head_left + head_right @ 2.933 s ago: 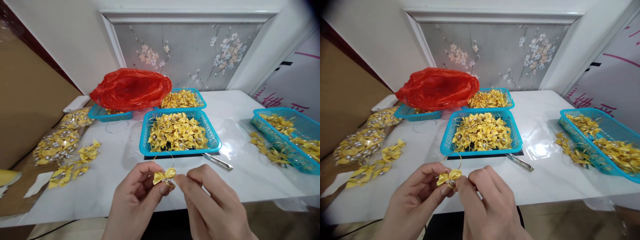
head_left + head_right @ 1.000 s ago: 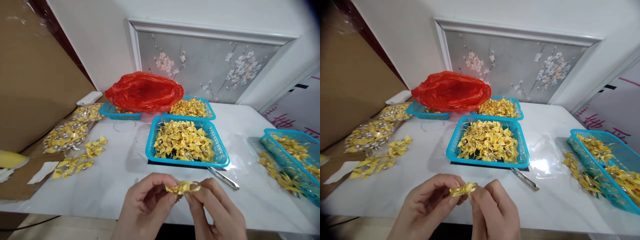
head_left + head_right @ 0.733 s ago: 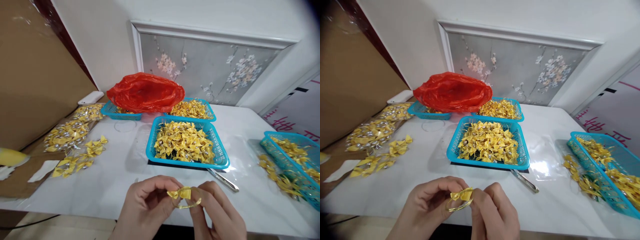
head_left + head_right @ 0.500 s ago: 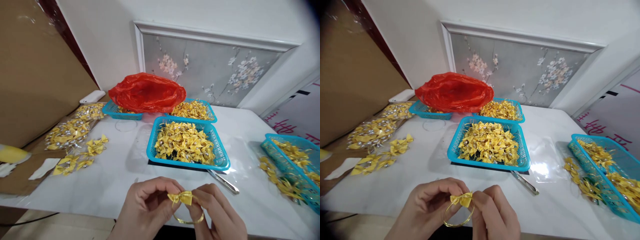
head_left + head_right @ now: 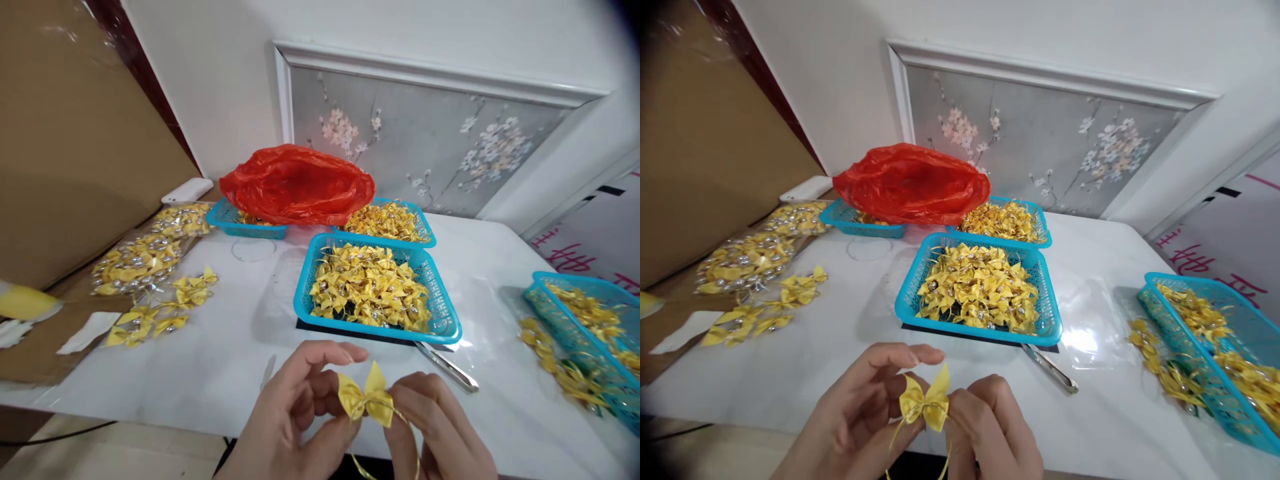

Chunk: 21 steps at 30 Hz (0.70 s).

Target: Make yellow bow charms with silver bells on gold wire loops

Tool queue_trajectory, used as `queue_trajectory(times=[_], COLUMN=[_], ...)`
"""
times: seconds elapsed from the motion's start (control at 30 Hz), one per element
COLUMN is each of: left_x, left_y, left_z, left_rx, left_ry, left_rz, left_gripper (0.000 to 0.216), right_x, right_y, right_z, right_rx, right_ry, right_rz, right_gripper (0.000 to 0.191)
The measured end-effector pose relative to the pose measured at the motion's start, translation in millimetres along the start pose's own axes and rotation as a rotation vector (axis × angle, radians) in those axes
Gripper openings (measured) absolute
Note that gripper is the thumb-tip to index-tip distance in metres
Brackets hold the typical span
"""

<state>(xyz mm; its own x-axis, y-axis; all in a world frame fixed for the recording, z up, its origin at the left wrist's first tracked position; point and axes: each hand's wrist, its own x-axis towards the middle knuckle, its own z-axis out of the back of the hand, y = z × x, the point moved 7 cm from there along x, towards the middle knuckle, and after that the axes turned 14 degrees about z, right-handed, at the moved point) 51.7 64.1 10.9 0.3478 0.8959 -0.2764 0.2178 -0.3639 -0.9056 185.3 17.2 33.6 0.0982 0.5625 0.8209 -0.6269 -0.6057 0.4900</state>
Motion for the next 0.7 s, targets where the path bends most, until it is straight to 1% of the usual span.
queue_trajectory(times=[0.1,0.17,0.23,0.3,0.4,0.53,0.7], left_x=[-2.9,-5.0,-6.1,-5.8,-4.1,-1.4,0.2], left_y=[0.6,-0.9,-1.8,-1.4,-2.7,-6.6,-4.0], left_z=[0.1,0.6,0.7,0.5,-1.3,-7.5,-6.6], left_rx=[-0.074,-0.07,-0.024,0.016,0.011,-0.009,-0.076], left_ry=[0.121,0.158,0.144,0.096,0.038,0.09,0.121], left_rz=[-0.005,-0.008,0.01,0.055,0.102,0.108,0.15], left_gripper=[0.025,0.025,0.02,0.011,0.005,0.003,0.004], right_x=[0.6,1.1,1.5,1.3,0.2,-0.5,-0.1], right_y=[1.1,2.1,3.5,3.8,1.9,0.3,-1.2], right_z=[1.3,1.0,0.1,-0.6,-0.9,-1.5,-2.5], right_rx=[-0.05,-0.064,-0.052,-0.028,0.025,0.098,0.157], right_ry=[-0.033,-0.04,-0.037,-0.029,-0.02,-0.018,0.001], right_rz=[0.034,0.062,0.094,0.105,0.067,0.004,-0.037], right_gripper=[0.02,0.02,0.021,0.022,0.022,0.022,0.025])
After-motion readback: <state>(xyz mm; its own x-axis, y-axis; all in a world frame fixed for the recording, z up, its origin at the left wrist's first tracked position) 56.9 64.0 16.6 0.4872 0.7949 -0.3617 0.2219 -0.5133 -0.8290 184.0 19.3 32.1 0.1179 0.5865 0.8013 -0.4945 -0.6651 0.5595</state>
